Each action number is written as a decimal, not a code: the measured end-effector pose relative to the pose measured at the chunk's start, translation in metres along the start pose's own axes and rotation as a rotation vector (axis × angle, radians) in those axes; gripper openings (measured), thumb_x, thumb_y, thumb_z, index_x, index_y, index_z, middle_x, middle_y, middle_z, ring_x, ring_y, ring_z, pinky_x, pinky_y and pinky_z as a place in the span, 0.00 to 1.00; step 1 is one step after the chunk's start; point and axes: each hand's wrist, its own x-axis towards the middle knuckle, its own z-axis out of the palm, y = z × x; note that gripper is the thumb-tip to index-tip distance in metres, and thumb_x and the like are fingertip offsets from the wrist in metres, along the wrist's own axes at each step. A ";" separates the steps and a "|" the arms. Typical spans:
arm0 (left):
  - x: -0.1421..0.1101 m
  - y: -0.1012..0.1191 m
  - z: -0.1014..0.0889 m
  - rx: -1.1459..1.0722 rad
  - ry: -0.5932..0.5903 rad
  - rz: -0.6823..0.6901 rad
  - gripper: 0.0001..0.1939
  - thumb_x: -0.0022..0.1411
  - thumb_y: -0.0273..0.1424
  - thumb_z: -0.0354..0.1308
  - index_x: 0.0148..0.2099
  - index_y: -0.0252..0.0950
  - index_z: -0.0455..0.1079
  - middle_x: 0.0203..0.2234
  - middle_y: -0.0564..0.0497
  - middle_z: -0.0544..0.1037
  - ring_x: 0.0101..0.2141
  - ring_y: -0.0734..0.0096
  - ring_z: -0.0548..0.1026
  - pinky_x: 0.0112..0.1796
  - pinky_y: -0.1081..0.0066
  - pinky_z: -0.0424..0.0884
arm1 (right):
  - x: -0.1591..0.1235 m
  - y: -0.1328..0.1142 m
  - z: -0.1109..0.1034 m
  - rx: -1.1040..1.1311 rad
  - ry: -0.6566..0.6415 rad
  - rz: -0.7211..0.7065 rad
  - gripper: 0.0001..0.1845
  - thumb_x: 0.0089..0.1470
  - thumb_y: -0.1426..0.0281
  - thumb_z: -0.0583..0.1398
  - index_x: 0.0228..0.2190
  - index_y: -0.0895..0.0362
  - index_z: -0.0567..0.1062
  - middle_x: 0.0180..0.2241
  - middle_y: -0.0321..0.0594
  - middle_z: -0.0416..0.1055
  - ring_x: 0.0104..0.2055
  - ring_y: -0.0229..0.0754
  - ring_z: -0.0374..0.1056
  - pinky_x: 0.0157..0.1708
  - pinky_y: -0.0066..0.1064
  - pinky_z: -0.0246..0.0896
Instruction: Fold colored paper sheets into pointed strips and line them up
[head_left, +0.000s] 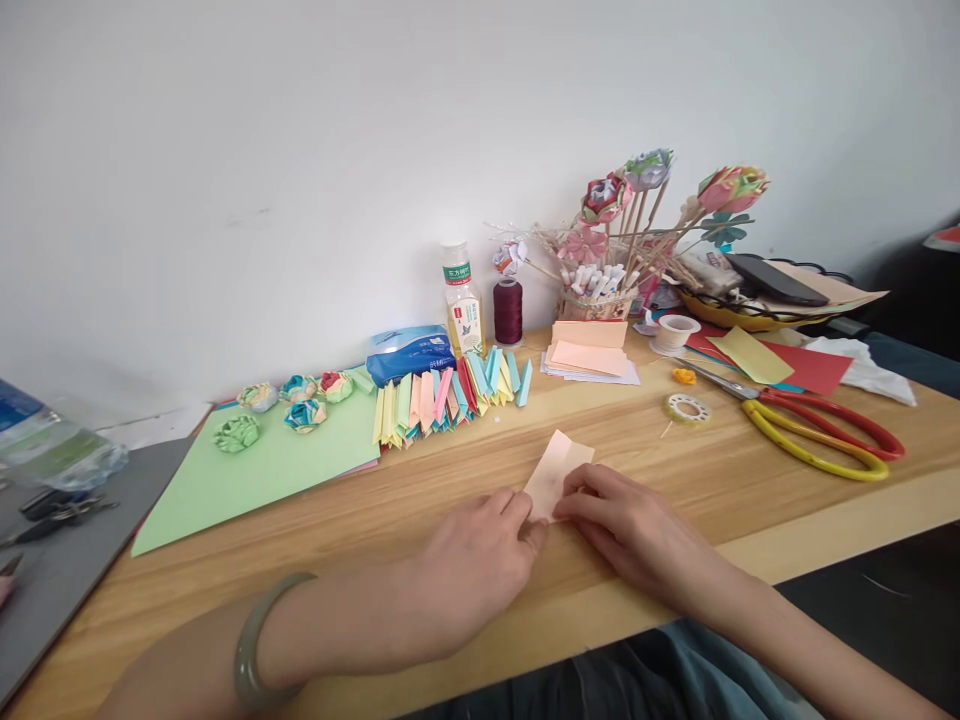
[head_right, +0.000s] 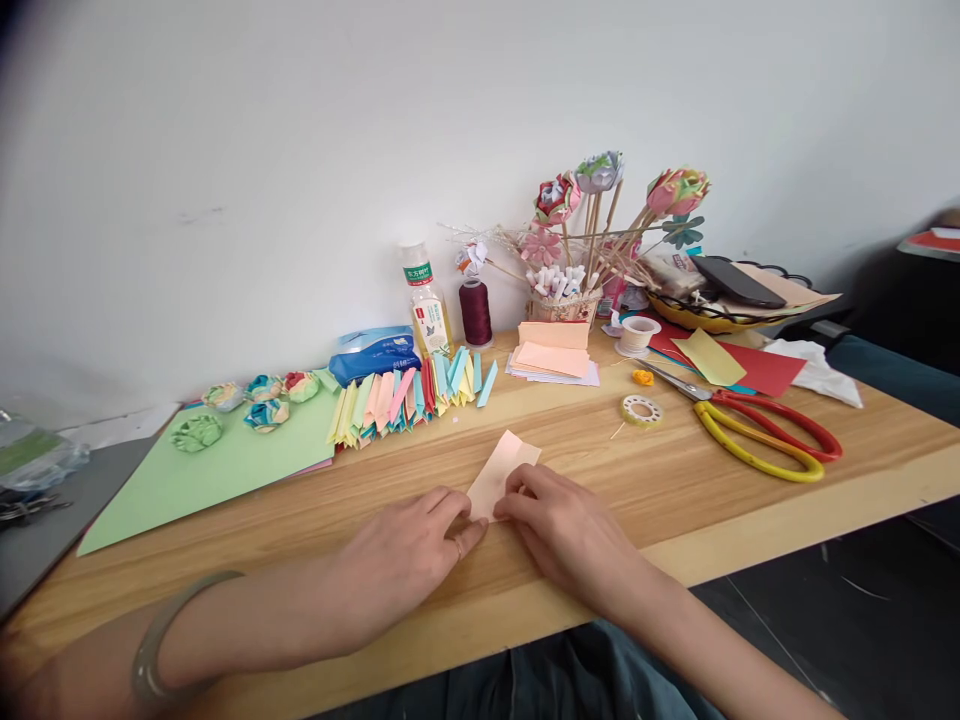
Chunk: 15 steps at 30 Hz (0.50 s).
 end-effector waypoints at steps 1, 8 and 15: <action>0.000 -0.002 -0.001 0.002 0.012 0.003 0.15 0.64 0.21 0.47 0.51 0.31 0.66 0.39 0.44 0.73 0.39 0.60 0.71 0.36 0.65 0.68 | -0.003 0.000 -0.002 -0.064 0.002 -0.068 0.15 0.58 0.78 0.50 0.36 0.54 0.74 0.35 0.42 0.70 0.35 0.42 0.67 0.33 0.33 0.63; 0.003 -0.008 0.000 0.046 0.182 -0.084 0.12 0.67 0.24 0.46 0.46 0.33 0.71 0.44 0.45 0.73 0.50 0.57 0.66 0.51 0.55 0.58 | -0.017 -0.020 -0.001 -0.284 0.039 -0.242 0.17 0.58 0.77 0.47 0.45 0.63 0.70 0.37 0.48 0.73 0.40 0.49 0.66 0.37 0.40 0.64; 0.011 -0.022 0.008 -0.163 0.251 0.015 0.14 0.62 0.21 0.47 0.46 0.34 0.71 0.47 0.47 0.72 0.48 0.62 0.64 0.49 0.63 0.61 | -0.007 -0.039 0.008 -0.178 -0.017 0.022 0.10 0.56 0.71 0.55 0.40 0.58 0.73 0.36 0.45 0.71 0.36 0.47 0.66 0.33 0.40 0.67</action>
